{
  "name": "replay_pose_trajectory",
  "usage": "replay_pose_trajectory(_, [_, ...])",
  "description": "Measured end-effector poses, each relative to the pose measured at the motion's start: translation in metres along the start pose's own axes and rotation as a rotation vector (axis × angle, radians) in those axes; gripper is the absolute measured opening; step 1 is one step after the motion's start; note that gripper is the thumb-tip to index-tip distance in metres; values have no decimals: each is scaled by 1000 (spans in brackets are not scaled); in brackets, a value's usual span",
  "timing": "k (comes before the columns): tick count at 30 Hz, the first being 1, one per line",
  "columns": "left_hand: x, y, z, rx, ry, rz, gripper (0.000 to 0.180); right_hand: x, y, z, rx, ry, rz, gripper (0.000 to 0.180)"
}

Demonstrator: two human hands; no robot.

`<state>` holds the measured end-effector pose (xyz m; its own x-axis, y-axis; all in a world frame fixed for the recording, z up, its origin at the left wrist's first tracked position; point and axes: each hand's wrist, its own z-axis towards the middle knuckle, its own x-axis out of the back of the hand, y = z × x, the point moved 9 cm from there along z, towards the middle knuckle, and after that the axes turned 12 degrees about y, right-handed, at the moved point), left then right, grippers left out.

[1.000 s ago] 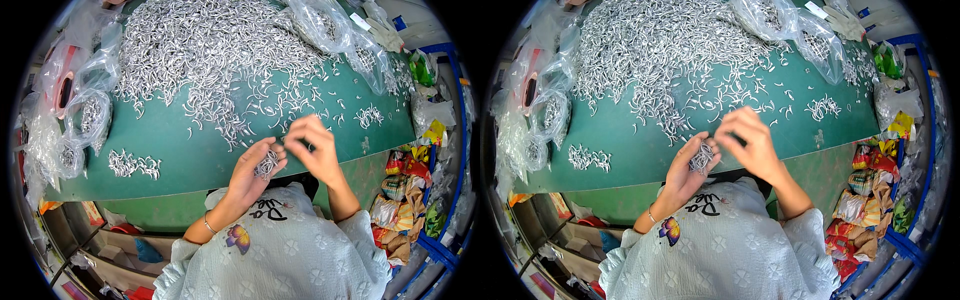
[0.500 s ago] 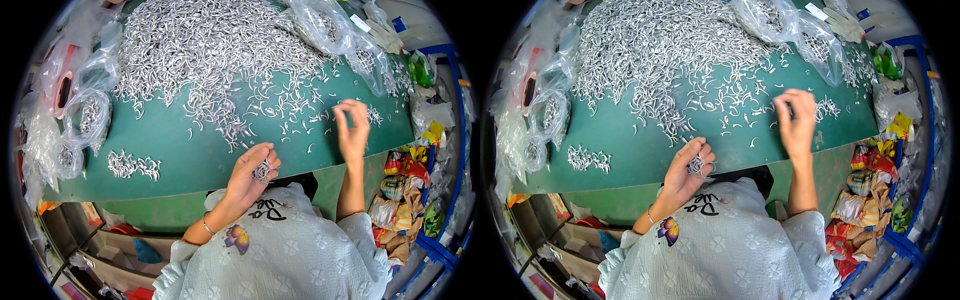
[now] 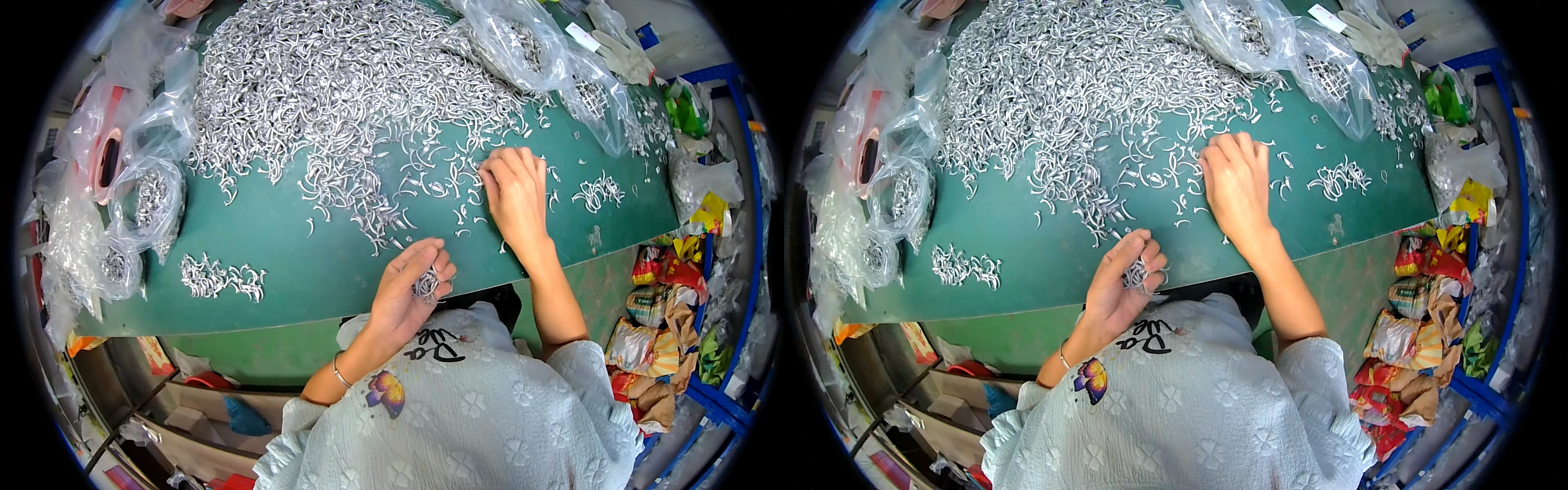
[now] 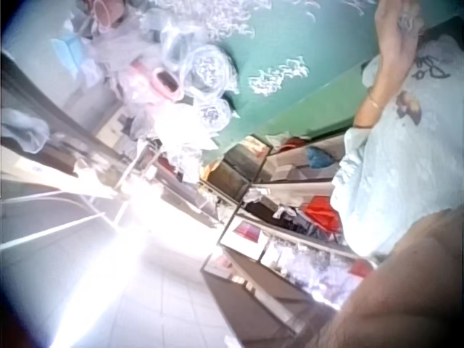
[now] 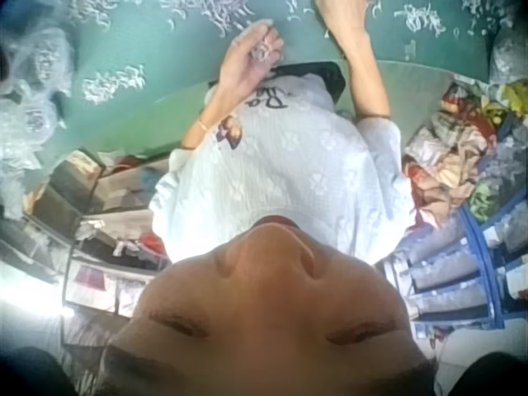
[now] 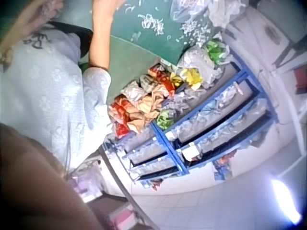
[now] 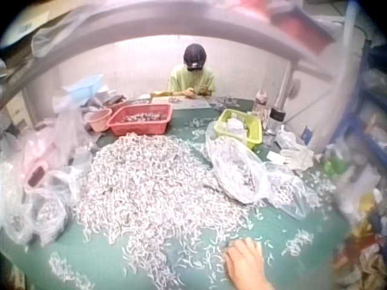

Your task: The person picks up and sorts small curved metal components by hand on a green workbench and puts them into plastic containers.

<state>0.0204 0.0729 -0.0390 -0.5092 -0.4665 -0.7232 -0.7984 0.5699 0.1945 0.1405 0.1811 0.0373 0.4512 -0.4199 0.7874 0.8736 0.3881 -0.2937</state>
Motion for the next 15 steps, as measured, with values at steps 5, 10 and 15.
replay_pose_trajectory(5, [0,-1,2,-5,4,-2,15,20,15,-5,-149,39,156,6])
replay_pose_trajectory(10, [-2,-2,1,5,-12,3,15,20,21,-5,-135,10,-32,10])
replay_pose_trajectory(15, [0,-2,1,2,19,8,15,-2,5,-2,-63,-74,32,11])
